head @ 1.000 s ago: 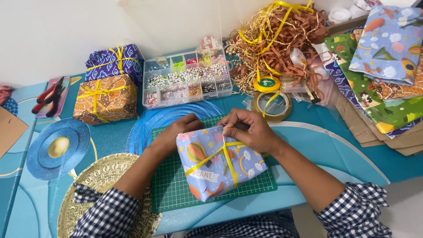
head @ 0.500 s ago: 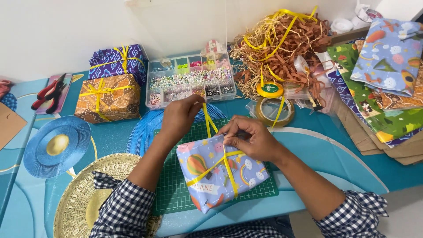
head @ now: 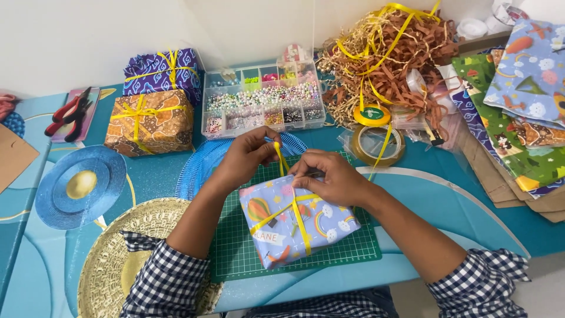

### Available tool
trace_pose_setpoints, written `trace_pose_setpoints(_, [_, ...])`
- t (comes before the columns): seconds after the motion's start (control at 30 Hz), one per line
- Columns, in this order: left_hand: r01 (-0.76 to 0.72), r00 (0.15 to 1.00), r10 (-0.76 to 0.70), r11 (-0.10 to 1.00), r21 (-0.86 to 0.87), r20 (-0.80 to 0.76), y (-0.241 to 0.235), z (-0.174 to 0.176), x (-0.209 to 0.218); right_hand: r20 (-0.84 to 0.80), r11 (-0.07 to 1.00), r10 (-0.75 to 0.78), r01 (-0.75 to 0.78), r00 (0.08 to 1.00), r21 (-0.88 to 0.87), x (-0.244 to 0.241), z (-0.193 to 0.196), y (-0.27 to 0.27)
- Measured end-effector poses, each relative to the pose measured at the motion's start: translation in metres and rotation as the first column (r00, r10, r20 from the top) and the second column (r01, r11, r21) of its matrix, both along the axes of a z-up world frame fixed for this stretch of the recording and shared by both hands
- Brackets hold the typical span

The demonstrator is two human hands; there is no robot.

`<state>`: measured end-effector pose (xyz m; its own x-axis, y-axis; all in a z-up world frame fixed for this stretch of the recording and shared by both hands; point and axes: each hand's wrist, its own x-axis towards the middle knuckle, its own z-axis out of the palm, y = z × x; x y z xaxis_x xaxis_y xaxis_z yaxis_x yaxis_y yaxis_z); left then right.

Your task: The person wraps a small gift box with patterned paper and ties a yellow ribbon around it. They measure and cut the ribbon, then tie a neat bow on top of the package.

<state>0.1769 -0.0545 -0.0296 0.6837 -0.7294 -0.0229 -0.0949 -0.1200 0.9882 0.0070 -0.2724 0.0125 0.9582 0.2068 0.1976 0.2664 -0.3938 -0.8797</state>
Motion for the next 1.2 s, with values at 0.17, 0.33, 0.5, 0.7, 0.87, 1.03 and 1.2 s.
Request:
trace_pose_setpoints(0.17, [-0.019,1.000,0.019,1.000,-0.006,0.018,0.009,-0.008,-0.011,-0.042,0.992,0.029,-0.034,0.999,-0.122,0.010,0.005,0.004])
trace_pose_setpoints(0.33, [-0.060,0.997,0.060,0.998,-0.003,0.046,0.019,0.010,-0.030,0.132,0.908,-0.049,0.099,0.990,-0.406,0.020,0.011,0.005])
trace_pose_setpoints(0.5, [-0.094,0.985,0.093,0.996,0.000,0.148,0.012,0.005,-0.035,0.284,0.796,-0.136,0.275,0.949,-0.539,0.021,0.008,0.017])
trace_pose_setpoints(0.7, [-0.142,0.966,0.147,0.989,-0.039,0.214,0.020,0.022,-0.050,0.355,0.725,-0.278,0.437,0.893,-0.532,0.017,0.012,0.030])
trace_pose_setpoints(0.87, [-0.165,0.960,0.170,0.985,-0.041,0.223,0.026,0.023,-0.059,0.380,0.725,-0.318,0.481,0.869,-0.493,0.020,0.004,0.030])
trace_pose_setpoints(1.03, [-0.236,0.900,0.233,0.971,-0.037,0.367,0.025,0.036,-0.074,0.454,0.692,-0.306,0.523,0.837,-0.498,0.017,0.004,0.034])
trace_pose_setpoints(1.2, [-0.206,0.899,0.219,0.976,-0.076,0.379,0.027,0.046,-0.080,0.586,0.664,-0.273,0.590,0.763,-0.459,0.014,0.005,0.037])
